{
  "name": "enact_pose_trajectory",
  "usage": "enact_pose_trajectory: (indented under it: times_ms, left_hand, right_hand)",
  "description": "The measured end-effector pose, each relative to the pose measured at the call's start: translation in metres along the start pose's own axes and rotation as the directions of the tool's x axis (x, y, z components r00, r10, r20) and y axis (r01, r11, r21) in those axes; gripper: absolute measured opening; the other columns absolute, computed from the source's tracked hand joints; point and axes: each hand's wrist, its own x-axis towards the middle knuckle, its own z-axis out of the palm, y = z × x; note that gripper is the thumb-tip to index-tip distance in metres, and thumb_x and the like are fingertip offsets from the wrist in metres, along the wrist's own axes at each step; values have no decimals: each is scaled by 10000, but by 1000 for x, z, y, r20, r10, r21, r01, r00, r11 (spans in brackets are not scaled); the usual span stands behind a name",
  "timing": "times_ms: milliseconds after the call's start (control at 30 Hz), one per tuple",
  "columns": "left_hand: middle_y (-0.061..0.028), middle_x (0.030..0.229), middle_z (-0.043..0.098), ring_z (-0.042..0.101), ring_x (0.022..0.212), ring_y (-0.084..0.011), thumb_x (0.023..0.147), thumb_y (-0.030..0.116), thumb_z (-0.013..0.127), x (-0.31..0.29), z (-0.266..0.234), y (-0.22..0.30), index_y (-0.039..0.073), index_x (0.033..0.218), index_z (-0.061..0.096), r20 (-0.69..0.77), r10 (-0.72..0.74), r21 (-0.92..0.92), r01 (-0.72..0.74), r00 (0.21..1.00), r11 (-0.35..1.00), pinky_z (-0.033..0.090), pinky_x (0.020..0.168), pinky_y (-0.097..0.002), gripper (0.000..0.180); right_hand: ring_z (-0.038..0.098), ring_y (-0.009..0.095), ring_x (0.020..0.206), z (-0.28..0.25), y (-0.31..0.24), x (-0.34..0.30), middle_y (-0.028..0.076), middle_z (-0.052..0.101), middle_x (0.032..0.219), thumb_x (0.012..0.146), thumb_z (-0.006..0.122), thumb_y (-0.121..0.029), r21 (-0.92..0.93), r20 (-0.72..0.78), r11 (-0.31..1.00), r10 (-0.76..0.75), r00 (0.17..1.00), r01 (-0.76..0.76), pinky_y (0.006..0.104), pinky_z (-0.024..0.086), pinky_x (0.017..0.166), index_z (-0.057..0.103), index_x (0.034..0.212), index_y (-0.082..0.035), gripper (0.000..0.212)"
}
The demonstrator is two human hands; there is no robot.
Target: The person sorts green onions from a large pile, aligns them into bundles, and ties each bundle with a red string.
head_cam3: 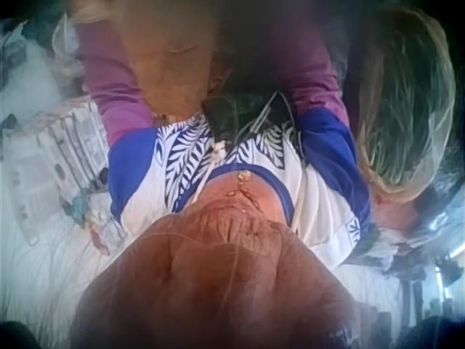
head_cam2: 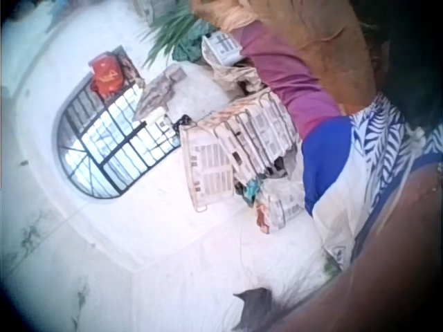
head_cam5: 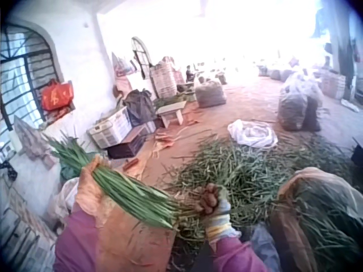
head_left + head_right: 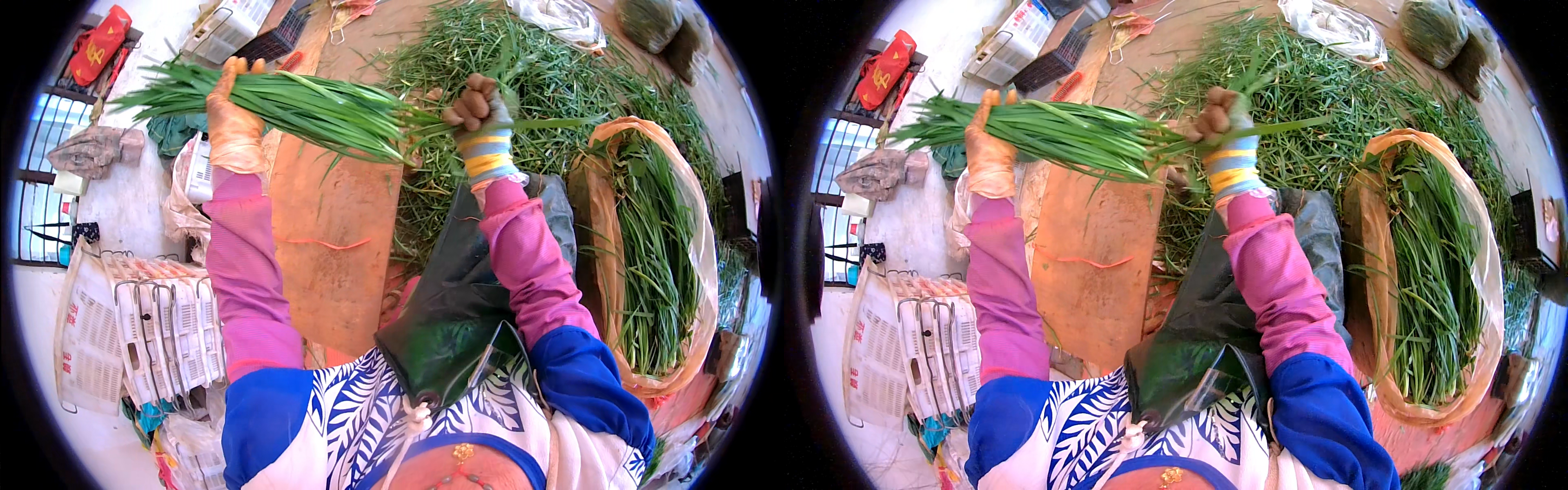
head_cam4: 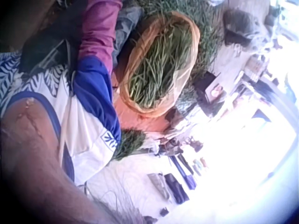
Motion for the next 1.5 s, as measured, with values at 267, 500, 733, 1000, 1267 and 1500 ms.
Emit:
enact_pose_trajectory:
  times_ms: [267, 500, 733, 1000, 1267, 1500]
  left_hand:
    - [-81, 882, 604, 574, 878, -288, 858, 180, 485, 22, -27, 38, 15, 984, 555, -59, 125, -43, -128, 990, 991, 471, 773, -465, 219]
    - [-63, 848, 608, 564, 881, -310, 824, 159, 559, -5, 4, 34, 28, 959, 557, 52, 96, -25, -95, 994, 995, 441, 816, -513, 188]
    - [-60, 829, 618, 562, 876, -293, 834, 169, 526, 5, 7, 55, 23, 957, 570, 20, 109, -24, -108, 994, 994, 404, 838, -560, 196]
    - [-54, 875, 605, 564, 883, -280, 853, 166, 496, -10, -8, 59, 18, 1009, 550, 52, 111, -47, -109, 992, 993, 390, 883, -526, 222]
    - [-57, 993, 582, 550, 971, -297, 804, 90, 572, -25, -5, 34, 28, 1110, 521, 272, -19, -54, 35, 962, 998, 424, 864, -489, 317]
    - [-90, 1014, 559, 555, 957, -312, 787, 64, 593, -30, -27, 27, 37, 1127, 480, 197, -52, 17, 49, 979, 999, 468, 796, -488, 359]
  right_hand:
    - [569, 209, 573, -73, -120, -9, 80, 559, 670, 808, 556, -333, -851, -525, 235, -321, 788, -471, 387, 498, 574, 516, 1036, -29, 383]
    - [342, 316, 1215, 50, -10, -7, 209, 327, 1323, 508, 824, -328, -952, 271, -131, 51, 961, 276, 330, 306, 999, 223, 1333, -20, 1066]
    - [504, 62, 701, 4, 28, -33, 3, 582, 891, 798, 575, -59, -955, -134, 213, 314, 940, -208, 195, 416, 619, 471, 1186, -21, 404]
    - [465, 35, 506, -5, -35, -13, -2, 583, 689, 823, 544, -82, -980, -170, 138, -181, 969, -146, 163, 388, 462, 605, 955, -9, 163]
    - [603, 284, 725, 44, 23, -21, 126, 622, 813, 790, 586, -252, -869, 294, -331, 255, 921, 369, 337, 472, 618, 596, 990, -103, 250]
    - [609, 267, 693, -32, -59, -7, 106, 637, 788, 817, 555, -182, -820, -97, -555, -104, 990, -139, 326, 466, 624, 613, 971, -104, 182]
